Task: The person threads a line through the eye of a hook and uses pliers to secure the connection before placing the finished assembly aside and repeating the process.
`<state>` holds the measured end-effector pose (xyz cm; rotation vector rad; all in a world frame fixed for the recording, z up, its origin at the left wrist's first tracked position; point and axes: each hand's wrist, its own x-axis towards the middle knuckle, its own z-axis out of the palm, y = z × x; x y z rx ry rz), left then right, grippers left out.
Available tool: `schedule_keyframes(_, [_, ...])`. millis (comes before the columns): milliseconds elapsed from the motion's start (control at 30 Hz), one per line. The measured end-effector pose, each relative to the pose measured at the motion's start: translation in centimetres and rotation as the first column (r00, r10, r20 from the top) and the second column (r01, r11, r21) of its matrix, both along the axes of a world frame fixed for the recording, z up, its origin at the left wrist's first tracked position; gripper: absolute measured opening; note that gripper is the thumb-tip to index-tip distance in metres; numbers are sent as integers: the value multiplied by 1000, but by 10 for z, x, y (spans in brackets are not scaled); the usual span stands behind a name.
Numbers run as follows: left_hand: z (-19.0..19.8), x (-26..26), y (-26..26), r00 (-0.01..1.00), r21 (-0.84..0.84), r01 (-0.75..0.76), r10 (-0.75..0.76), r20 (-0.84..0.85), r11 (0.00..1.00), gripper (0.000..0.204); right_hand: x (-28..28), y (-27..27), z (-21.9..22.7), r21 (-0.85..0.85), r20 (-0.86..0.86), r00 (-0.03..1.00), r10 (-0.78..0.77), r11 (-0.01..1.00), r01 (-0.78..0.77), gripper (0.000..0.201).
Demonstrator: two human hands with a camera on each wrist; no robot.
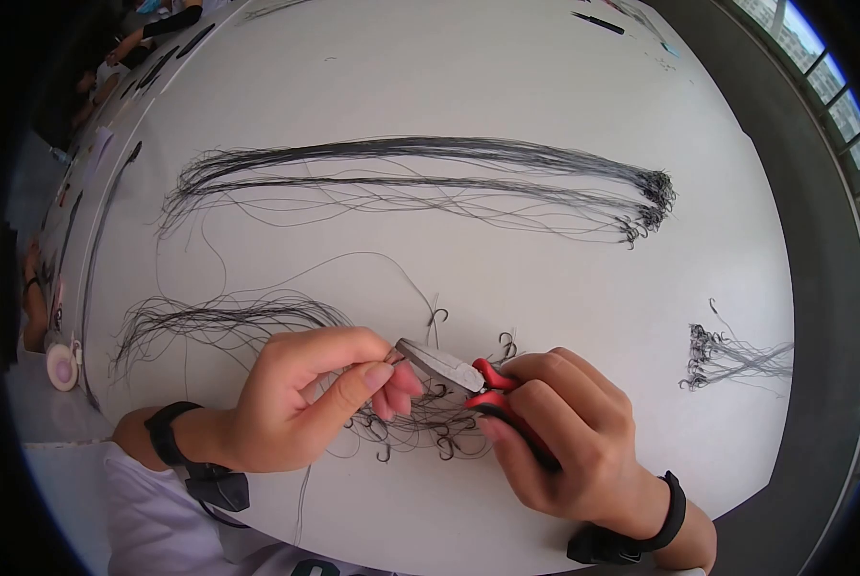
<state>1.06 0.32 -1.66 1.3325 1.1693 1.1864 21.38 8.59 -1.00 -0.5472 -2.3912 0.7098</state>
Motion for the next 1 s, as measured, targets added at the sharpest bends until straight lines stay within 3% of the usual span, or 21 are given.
schedule_keyframes(300, [1, 0, -1, 997, 15, -28, 29, -66, 999, 17, 2, -2, 1, 43, -10, 1000, 25, 999, -25, 18])
schedule_keyframes(567, [8, -2, -2, 998, -150, 53, -48, 34, 987, 21, 0, -3, 1, 30, -26, 999, -19, 999, 19, 17])
schedule_keyframes(1000, [10, -2, -5, 999, -141, 41, -37, 29, 989, 19, 0, -8, 4, -3, -42, 997, -69, 998, 69, 14])
